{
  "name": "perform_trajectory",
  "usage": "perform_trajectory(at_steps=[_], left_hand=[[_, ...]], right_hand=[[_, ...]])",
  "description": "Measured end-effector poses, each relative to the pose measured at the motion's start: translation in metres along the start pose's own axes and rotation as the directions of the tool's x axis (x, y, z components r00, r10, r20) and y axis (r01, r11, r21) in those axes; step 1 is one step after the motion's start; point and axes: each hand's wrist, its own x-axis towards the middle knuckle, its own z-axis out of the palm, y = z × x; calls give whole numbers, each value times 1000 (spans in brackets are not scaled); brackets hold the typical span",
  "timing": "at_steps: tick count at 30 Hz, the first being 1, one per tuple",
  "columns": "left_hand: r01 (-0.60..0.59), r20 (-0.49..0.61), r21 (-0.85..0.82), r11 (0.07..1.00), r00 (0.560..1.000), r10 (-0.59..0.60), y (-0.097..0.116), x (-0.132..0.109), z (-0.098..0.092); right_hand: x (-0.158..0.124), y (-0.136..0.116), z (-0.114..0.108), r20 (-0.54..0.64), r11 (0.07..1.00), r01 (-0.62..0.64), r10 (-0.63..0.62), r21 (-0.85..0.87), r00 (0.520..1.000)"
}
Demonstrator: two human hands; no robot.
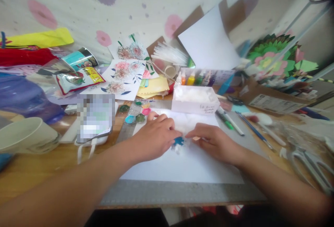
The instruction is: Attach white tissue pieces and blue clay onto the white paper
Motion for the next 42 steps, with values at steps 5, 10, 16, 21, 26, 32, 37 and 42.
perform_trajectory(at_steps=[5, 10, 16, 21, 26, 32, 37, 42], left_hand=[[41, 4, 43, 998, 999, -41, -2, 1, 2], [46, 8, 59, 997, 999, -47, -4, 1, 4], [52, -13, 6, 999, 999, -52, -4, 1, 2], [-16, -13, -64, 998, 1000, 15, -2, 0, 2], [6, 14, -36, 999, 1000, -6, -2, 0, 5], [35, 8, -39, 999, 999, -35, -5, 0, 8], [40, 16, -33, 999, 999, -40, -5, 1, 7], [40, 14, -31, 999, 999, -39, -6, 0, 6]], right_hand=[[-1, 1, 4, 41, 999, -7, 8, -42, 999], [3, 0, 3, 77, 1000, -1, 3, -27, 997], [13, -4, 1, 113, 996, -35, 44, -83, 993], [21, -2, 3, 129, 999, -21, 26, -39, 991], [18, 8, 3, -20, 999, -35, 35, -1, 999], [12, 3, -1, 61, 996, 35, -30, -79, 998], [8, 0, -1, 107, 980, 29, -8, -196, 994], [1, 16, -16, -46, 993, -34, 29, -115, 999]])
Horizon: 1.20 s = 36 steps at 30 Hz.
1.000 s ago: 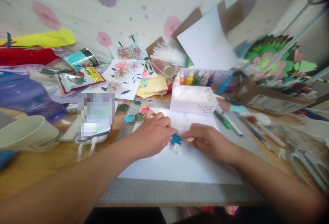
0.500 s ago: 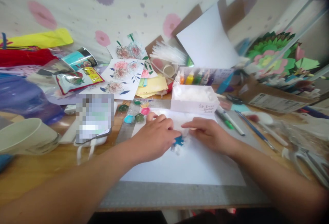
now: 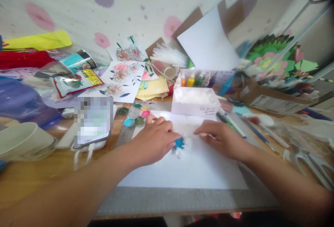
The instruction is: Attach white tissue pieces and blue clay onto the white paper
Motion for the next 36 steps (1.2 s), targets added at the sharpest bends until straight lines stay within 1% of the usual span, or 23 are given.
perform_trajectory(at_steps=[2, 3, 5, 8, 10, 14, 18, 19, 20, 21, 22, 24, 26, 28, 29, 30, 31, 32, 33, 34, 35, 36], left_hand=[[2, -6, 4, 1000, 1000, -2, 0, 0, 0], [5, -7, 6, 1000, 1000, -5, -1, 0, 0], [9, -8, 4, 1000, 1000, -9, -1, 0, 0], [8, -17, 3, 1000, 1000, -8, -2, 1, 0], [7, -26, 6, 1000, 1000, -7, -3, 2, 1], [12, -31, 6, 1000, 999, -11, -3, 2, 1], [12, -37, 1, 1000, 999, -12, -3, 1, 0], [16, -34, 0, 1000, 999, -16, -3, 1, -1], [20, -28, -2, 1000, 999, -20, -3, 1, -1], [23, -25, -5, 1000, 999, -23, -2, 0, -1], [22, -22, -10, 1000, 1000, -23, -2, 0, -2], [21, -20, -23, 1000, 1000, -21, -1, 0, -2], [19, -20, -38, 999, 1000, -20, -1, 1, -2], [21, -15, -45, 999, 1000, -22, -1, 2, -2], [23, -15, -43, 999, 1000, -24, -1, 2, -2], [23, -17, -38, 999, 1000, -24, -1, 2, -2], [22, -23, -31, 999, 999, -23, -1, 1, -2], [18, -32, -24, 1000, 999, -19, -1, 1, -2], [13, -40, -19, 1000, 999, -14, -1, 0, -1], [11, -45, -17, 1000, 999, -11, -1, 0, -1], [9, -44, -19, 1000, 999, -9, -1, 0, -1], [11, -41, -20, 1000, 999, -11, -1, -1, -1]], right_hand=[[-2, 12, -10, -93, 994, -100, 96, -33, 991], [-4, 18, -15, -116, 986, -154, 146, -65, 982], [-7, 28, -22, -90, 965, -218, 206, -144, 974], [-11, 35, -26, -21, 951, -184, 185, -248, 983], [-11, 35, -23, -43, 944, -181, 176, -278, 984], [-6, 38, -16, -122, 928, -226, 199, -297, 973], [0, 40, -14, -129, 933, -184, 151, -308, 980], [1, 37, -15, -146, 936, -192, 155, -296, 977], [2, 33, -16, -171, 937, -226, 185, -266, 968], [2, 27, -19, -199, 935, -283, 243, -212, 950], [3, 20, -21, -223, 928, -349, 315, -132, 923], [3, 6, -24, -220, 886, -460, 460, 55, 860], [4, -5, -24, -173, 843, -505, 534, 185, 828], [6, -13, -20, -165, 831, -496, 542, 252, 824], [6, -15, -16, -186, 839, -482, 531, 254, 827], [7, -17, -12, -232, 861, -449, 499, 237, 835], [8, -18, -7, -285, 897, -394, 437, 198, 853], [9, -20, -2, -325, 938, -317, 346, 140, 880], [9, -21, 3, -333, 972, -226, 235, 67, 913], [9, -22, 9, -307, 991, -132, 124, -3, 944], [9, -23, 13, -250, 997, -47, 30, -60, 968], [9, -24, 17, -176, 994, 19, -38, -104, 984]])
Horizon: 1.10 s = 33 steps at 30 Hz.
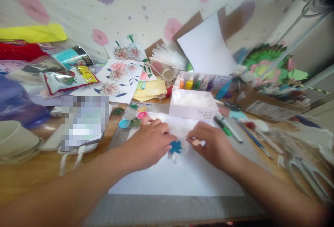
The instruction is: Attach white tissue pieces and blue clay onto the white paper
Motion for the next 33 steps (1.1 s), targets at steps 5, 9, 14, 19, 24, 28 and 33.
perform_trajectory(at_steps=[5, 9, 14, 19, 24, 28, 33], left_hand=[[16, 23, 6, 1000, 1000, -16, 1, -1, -1], [22, 36, 8, 1000, 999, -22, 1, -1, 0], [23, 38, 8, 1000, 999, -24, 1, 0, 0], [12, 10, 32, 999, 1000, -12, 0, 0, 1], [-2, 21, 35, 999, 1000, 1, 0, 0, 1], [1, 32, 29, 1000, 999, -2, -2, 0, 2], [4, 47, 23, 1000, 999, -5, -1, 0, 1]], right_hand=[[-1, -1, 0, 200, 997, 76, -75, 1, 977], [4, 4, -10, 103, 974, -38, 15, 224, 995], [7, -5, -12, -153, 937, -156, 211, 312, 965], [7, -16, -2, -91, 952, -126, 157, 279, 983], [6, -7, 12, 64, 955, -113, 99, 273, 993], [7, -3, 21, 120, 962, -129, 102, 241, 987], [13, -4, 22, 158, 954, -198, 164, 226, 974]])
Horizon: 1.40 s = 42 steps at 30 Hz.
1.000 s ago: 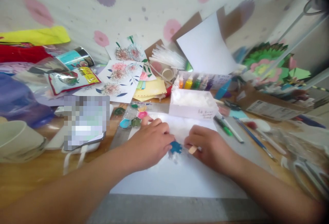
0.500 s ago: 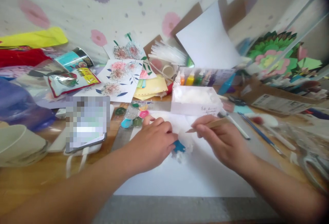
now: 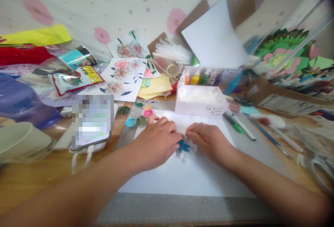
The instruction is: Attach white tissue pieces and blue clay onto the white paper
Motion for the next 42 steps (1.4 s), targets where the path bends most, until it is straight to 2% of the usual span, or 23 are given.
perform_trajectory(at_steps=[2, 4, 7, 11, 14, 22, 26, 29, 34, 42], left_hand=[[5, 5, -2, 1000, 1000, -5, 1, 0, -1], [10, 6, -2, 1000, 1000, -10, 1, 0, -2], [8, -10, 2, 1000, 1000, -8, 0, -1, -2], [4, -12, -1, 1000, 1000, -4, -1, 0, -1], [6, -14, 6, 1000, 1000, -6, 0, 0, -1], [5, -36, -32, 999, 999, -6, 2, 0, -5], [-58, -36, -98, 993, 998, 54, 5, 0, -4], [-102, -26, -83, 991, 995, 100, 7, 1, 1], [-88, -19, -39, 995, 996, 87, 7, 1, 5], [-44, -27, -6, 999, 999, 44, 4, 1, 3]], right_hand=[[1, 0, -4, -31, 996, -39, 41, 85, 999], [-1, 0, -11, -110, 979, -71, 93, 190, 990], [-5, -3, -19, -207, 961, -50, 108, 270, 972], [-10, -7, -17, -74, 969, 47, -30, 244, 997], [-11, -7, -11, -25, 979, 56, -52, 198, 998], [-3, 0, -10, -78, 988, 63, -53, 140, 996], [0, 1, -10, -129, 986, 89, -71, 143, 989], [0, 1, -10, -161, 985, 82, -57, 153, 985], [-5, -1, -17, -228, 977, 73, -26, 201, 973], [-12, 5, -13, -135, 966, 73, -40, 248, 990]])
